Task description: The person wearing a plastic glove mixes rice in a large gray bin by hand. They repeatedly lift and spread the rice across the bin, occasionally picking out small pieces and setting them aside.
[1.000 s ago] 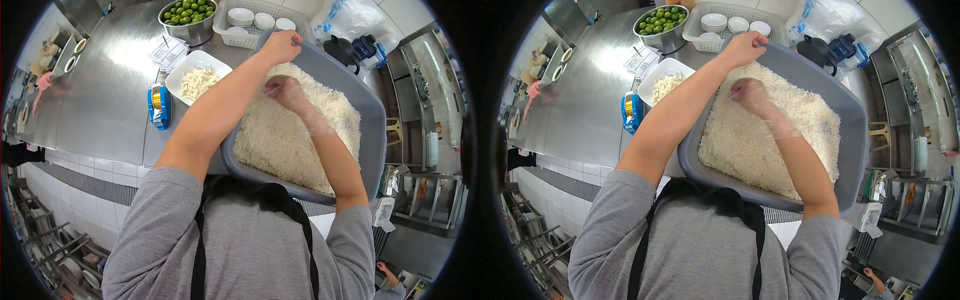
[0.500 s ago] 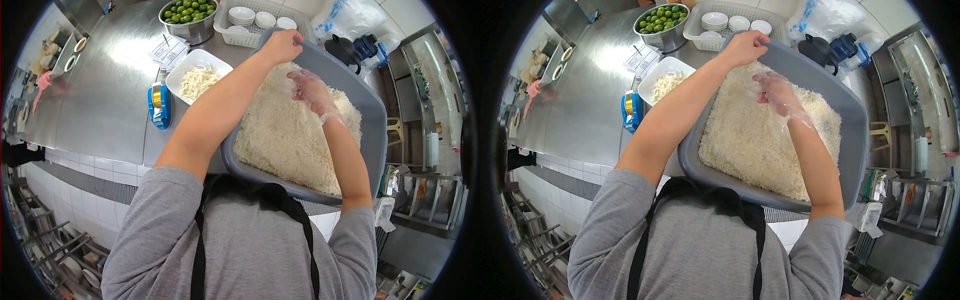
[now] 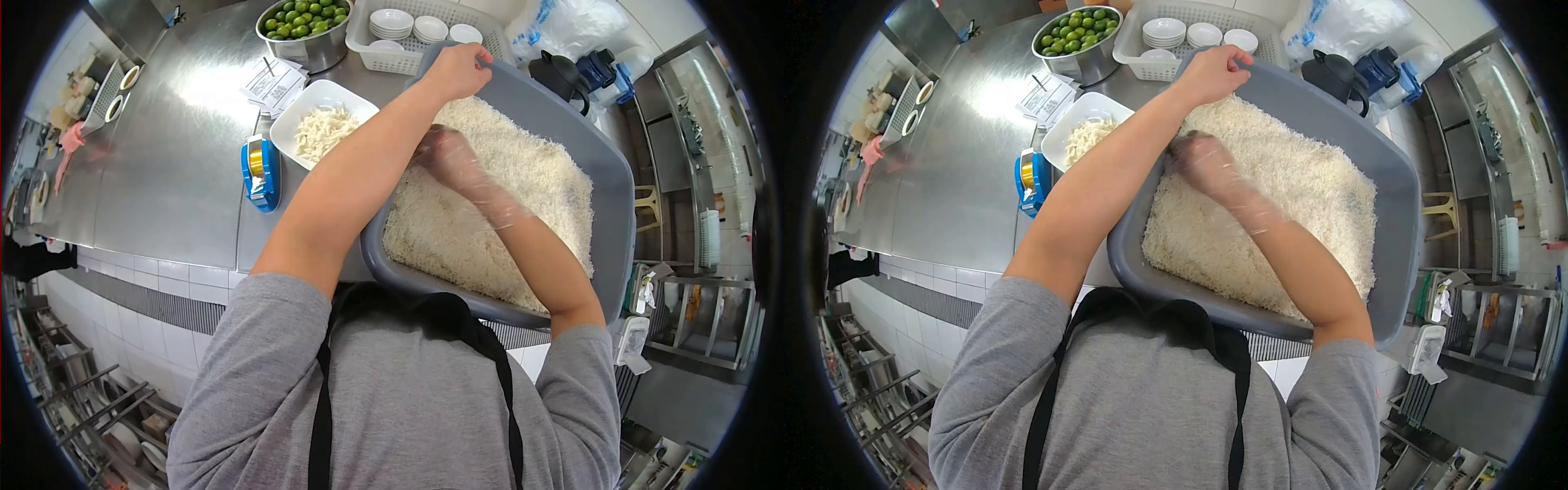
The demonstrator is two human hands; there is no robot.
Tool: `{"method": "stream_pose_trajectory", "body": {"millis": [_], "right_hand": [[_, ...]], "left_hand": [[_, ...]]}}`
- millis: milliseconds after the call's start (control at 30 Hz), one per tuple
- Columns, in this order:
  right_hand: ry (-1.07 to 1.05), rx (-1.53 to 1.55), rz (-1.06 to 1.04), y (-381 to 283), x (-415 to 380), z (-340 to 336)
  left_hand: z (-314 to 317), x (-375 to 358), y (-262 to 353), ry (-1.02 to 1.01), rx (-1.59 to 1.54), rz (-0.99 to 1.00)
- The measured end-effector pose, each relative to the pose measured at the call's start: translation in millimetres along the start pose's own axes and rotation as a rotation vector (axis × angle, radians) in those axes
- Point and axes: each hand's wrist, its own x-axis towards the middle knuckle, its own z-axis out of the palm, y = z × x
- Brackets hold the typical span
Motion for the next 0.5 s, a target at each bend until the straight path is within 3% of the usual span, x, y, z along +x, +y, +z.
{"method": "stream_pose_trajectory", "body": {"millis": [67,200,267,367,500], "right_hand": [[0.0,0.345,0.055,3.8,-0.1,-23.6],[0.02,0.234,0.248,5.6,-0.8,-81.7],[-0.033,0.221,0.525,13.2,-8.6,-92.1],[-0.157,0.165,0.539,35.7,-22.1,-95.7],[-0.076,0.392,0.584,40.4,-31.8,-102.0]], "left_hand": [[-0.6,-0.1,0.6,-0.004,-0.002,-0.004],[-0.6,0.2,-0.5,-0.011,-0.011,-0.015],[-0.3,-0.1,-0.4,-0.015,-0.022,-0.009],[-1.2,0.1,1.3,-0.022,-0.011,-0.032],[0.8,0.5,-1.6,-0.029,0.01,-0.019]]}}
